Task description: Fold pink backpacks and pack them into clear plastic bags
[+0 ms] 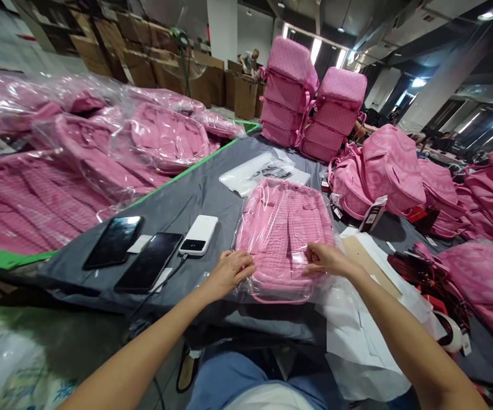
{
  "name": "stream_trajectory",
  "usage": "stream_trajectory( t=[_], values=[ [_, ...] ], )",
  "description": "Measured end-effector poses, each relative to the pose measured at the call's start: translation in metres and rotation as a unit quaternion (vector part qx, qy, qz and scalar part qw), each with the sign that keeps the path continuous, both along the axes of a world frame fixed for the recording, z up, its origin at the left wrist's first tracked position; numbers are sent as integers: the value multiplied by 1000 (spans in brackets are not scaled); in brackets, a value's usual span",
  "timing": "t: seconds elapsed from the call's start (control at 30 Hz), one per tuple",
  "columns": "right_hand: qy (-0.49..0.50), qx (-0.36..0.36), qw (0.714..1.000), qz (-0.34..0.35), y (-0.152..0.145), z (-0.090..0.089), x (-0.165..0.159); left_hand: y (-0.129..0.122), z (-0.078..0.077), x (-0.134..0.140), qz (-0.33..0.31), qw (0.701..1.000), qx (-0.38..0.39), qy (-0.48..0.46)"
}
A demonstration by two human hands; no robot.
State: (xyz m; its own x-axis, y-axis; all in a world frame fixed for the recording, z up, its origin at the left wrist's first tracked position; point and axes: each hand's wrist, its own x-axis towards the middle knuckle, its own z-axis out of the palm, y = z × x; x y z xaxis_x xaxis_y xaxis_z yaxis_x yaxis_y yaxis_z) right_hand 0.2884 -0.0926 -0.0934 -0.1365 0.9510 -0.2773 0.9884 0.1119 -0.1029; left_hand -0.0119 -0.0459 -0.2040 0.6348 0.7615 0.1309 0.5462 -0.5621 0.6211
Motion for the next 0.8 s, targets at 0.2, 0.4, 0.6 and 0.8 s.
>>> stream_trajectory(
  t=[0.2, 0.4, 0.6, 0.8],
  values=[
    [104, 229, 965, -73, -50, -13, 14, -1, 1, 0, -2, 1000, -4, 1],
    [88, 131, 986, -55, -59, -36, -34, 4, -2, 0, -1, 1000, -10, 6],
    [111, 67, 989, -71, -37, -35, -23, 4, 14, -22, -34, 998, -42, -6],
    [128, 133, 980, -80, -42, -53, -18, 7, 17, -50, -19, 999, 36, -1]
  ],
)
